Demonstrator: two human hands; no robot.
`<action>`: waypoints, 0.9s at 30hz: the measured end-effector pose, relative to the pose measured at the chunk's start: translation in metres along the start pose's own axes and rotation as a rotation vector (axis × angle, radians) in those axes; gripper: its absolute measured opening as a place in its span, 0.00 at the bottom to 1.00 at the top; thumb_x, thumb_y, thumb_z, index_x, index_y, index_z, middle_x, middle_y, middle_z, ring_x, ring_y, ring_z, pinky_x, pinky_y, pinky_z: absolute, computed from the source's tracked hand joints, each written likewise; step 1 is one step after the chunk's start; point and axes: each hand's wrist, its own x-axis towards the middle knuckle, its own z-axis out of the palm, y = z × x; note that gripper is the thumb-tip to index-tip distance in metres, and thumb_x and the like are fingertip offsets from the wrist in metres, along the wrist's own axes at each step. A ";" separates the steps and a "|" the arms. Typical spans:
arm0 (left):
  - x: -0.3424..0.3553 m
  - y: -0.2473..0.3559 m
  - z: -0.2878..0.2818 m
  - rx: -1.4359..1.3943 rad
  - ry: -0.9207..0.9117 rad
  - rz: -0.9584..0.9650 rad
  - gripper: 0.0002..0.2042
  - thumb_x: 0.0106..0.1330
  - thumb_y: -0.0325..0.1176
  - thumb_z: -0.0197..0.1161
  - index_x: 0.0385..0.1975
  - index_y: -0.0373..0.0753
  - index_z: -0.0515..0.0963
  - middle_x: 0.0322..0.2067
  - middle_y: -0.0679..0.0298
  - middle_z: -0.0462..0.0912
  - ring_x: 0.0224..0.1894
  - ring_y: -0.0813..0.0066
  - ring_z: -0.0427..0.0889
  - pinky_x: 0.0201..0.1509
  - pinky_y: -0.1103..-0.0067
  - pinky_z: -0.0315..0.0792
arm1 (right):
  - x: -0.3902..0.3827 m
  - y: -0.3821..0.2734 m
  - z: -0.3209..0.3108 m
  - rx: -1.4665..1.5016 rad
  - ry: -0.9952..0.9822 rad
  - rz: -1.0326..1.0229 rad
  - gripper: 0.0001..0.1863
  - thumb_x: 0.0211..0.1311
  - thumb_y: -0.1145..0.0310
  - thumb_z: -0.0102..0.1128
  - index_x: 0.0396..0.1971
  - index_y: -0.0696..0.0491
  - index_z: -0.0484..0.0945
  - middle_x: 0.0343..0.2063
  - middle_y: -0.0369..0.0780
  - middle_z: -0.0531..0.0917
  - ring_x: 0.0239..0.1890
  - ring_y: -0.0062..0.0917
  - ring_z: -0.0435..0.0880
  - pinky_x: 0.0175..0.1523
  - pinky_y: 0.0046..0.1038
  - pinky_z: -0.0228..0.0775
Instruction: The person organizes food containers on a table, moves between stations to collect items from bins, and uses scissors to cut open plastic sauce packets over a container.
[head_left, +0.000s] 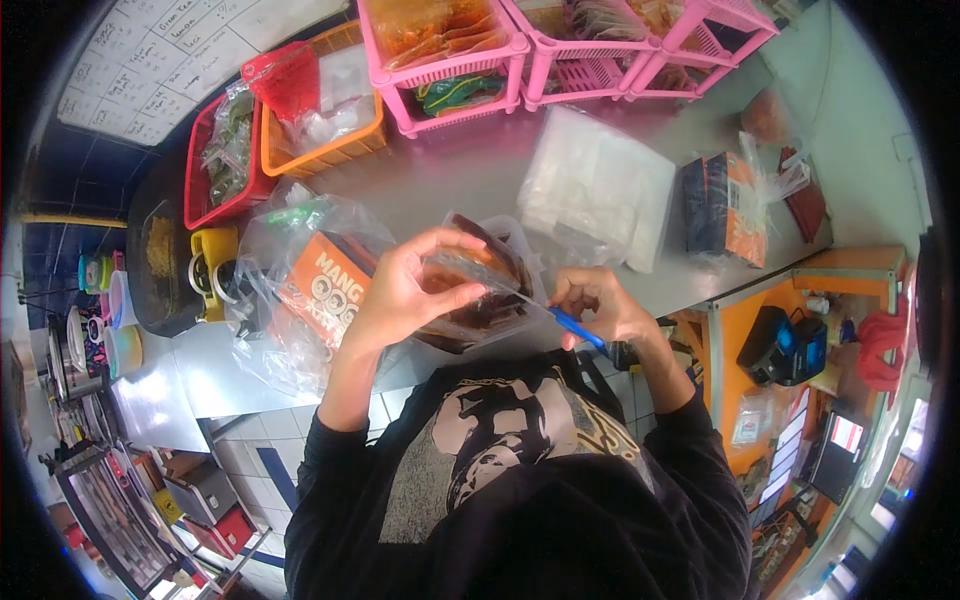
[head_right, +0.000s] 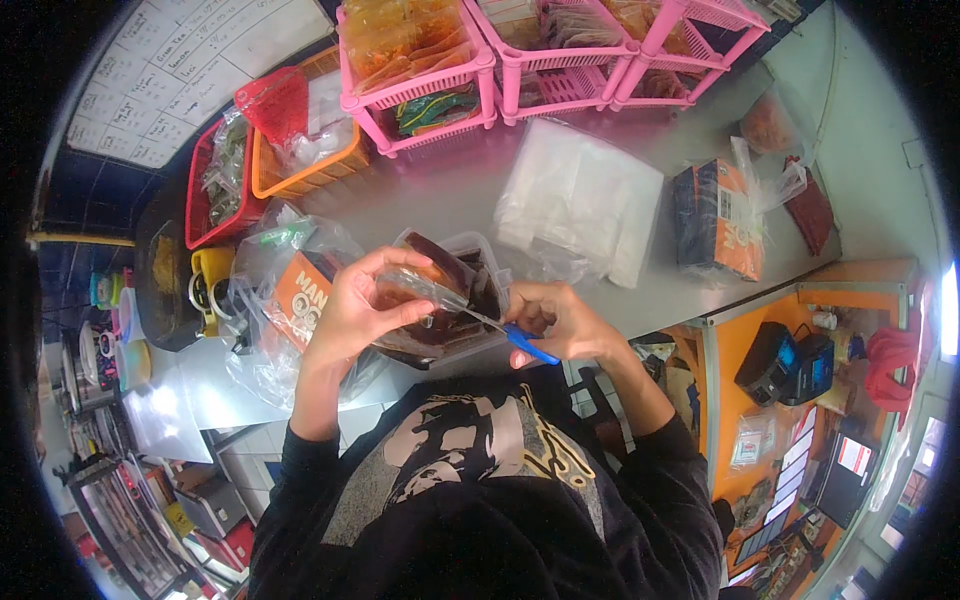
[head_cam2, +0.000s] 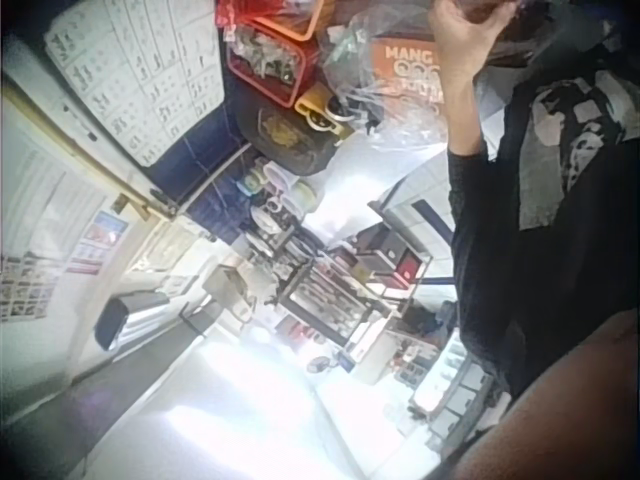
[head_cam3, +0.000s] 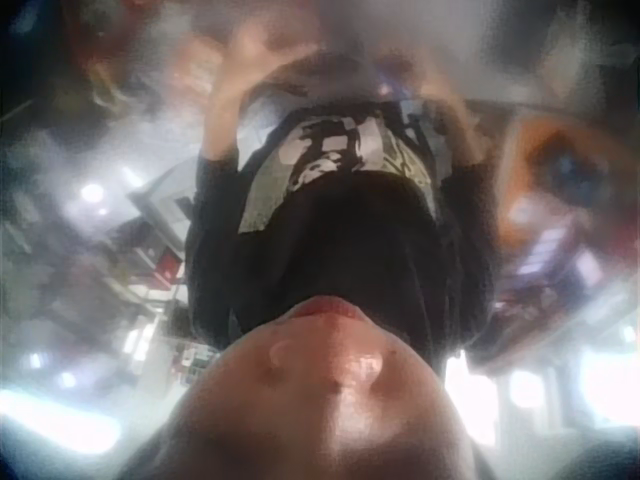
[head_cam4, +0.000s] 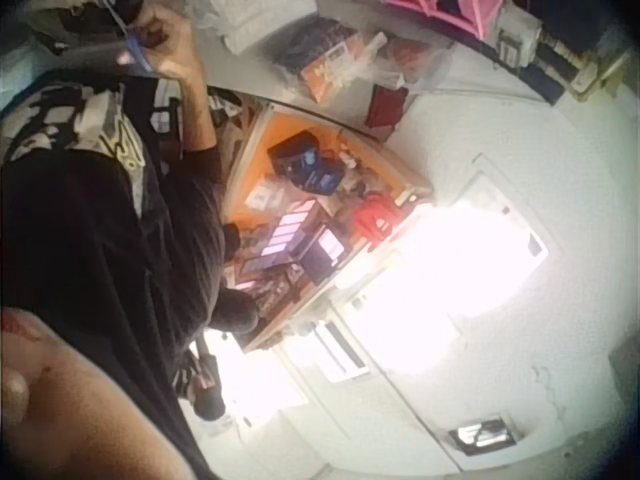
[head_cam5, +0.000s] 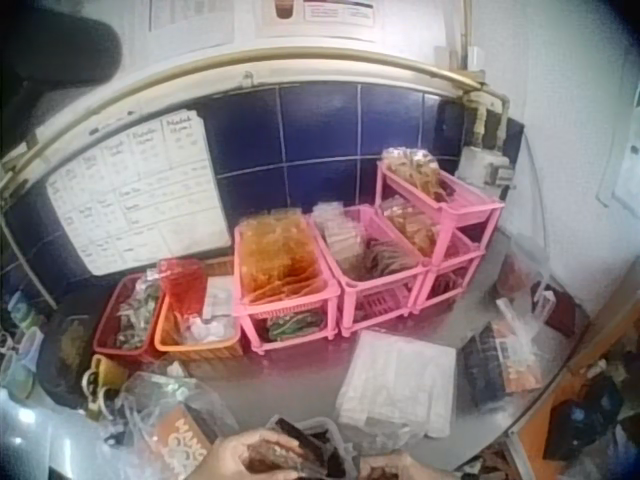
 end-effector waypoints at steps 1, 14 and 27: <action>0.000 0.001 0.001 0.051 -0.020 0.022 0.18 0.52 0.19 0.64 0.44 0.33 0.72 0.43 0.63 0.75 0.38 0.78 0.79 0.40 0.85 0.73 | 0.001 0.000 0.001 0.000 0.000 0.001 0.23 0.31 0.69 0.78 0.27 0.57 0.73 0.22 0.33 0.76 0.24 0.13 0.75 0.27 0.16 0.64; 0.003 0.003 0.017 0.097 -0.110 0.007 0.20 0.50 0.16 0.64 0.44 0.34 0.71 0.43 0.62 0.75 0.41 0.77 0.78 0.42 0.84 0.74 | 0.008 -0.009 0.006 0.030 -0.059 -0.010 0.21 0.38 0.69 0.76 0.29 0.57 0.70 0.23 0.34 0.77 0.26 0.13 0.75 0.29 0.15 0.65; 0.004 0.014 0.007 0.029 0.042 -0.056 0.18 0.51 0.17 0.64 0.44 0.34 0.72 0.43 0.64 0.75 0.39 0.78 0.78 0.42 0.84 0.73 | -0.008 -0.004 -0.008 -0.085 0.015 0.018 0.34 0.26 0.51 0.79 0.30 0.58 0.72 0.21 0.33 0.76 0.24 0.13 0.74 0.29 0.16 0.63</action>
